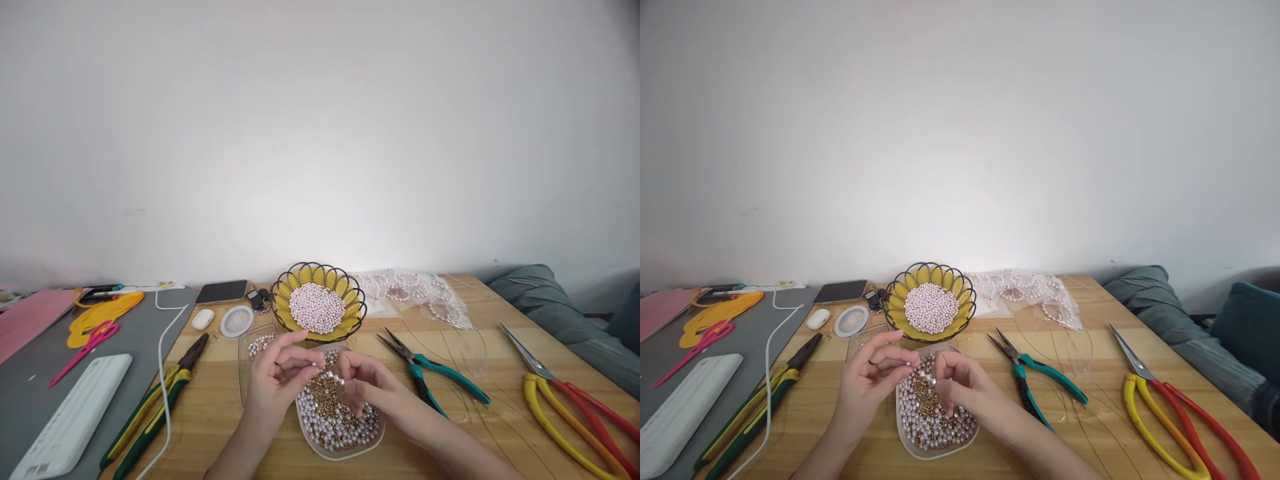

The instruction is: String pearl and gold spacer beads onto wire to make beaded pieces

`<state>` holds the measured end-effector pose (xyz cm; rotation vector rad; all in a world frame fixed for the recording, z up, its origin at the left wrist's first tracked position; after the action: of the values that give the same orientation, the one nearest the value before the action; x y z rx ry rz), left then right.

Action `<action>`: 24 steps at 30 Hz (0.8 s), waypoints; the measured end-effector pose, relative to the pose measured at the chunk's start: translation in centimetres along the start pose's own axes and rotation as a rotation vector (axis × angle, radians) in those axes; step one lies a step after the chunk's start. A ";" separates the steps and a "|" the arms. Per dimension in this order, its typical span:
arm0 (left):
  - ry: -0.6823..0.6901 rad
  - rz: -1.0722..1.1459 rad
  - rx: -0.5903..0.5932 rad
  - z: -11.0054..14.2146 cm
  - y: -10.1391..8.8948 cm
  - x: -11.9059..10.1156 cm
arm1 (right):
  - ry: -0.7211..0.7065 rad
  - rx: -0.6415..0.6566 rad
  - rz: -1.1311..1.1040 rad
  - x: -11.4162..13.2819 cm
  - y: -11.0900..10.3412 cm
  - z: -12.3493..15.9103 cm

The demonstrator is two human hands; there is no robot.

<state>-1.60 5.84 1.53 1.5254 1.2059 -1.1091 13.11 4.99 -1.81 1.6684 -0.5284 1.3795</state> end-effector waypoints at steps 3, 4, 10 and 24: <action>0.025 -0.012 0.045 0.0 0.1 0.0 | -0.003 -0.002 -0.006 -0.2 -0.1 -0.1; 0.025 -0.013 0.047 0.0 0.0 0.0 | -0.004 -0.007 -0.007 -0.2 -0.1 -0.1; 0.023 0.000 0.045 -0.2 -0.1 0.0 | 0.007 -0.023 -0.010 -0.2 -0.2 0.0; 0.346 -0.207 0.128 0.5 0.5 -1.8 | -0.012 0.001 -0.010 -0.1 -0.2 -0.1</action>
<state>-1.37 4.93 3.25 1.7727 1.5819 -1.1009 13.14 5.15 -1.95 1.6786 -0.5251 1.3634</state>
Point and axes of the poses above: each hand's wrist, its own z-axis away from the middle knuckle, its own y-axis out of the palm, x = y × z, the point moved 8 cm from there along -z, towards the middle knuckle
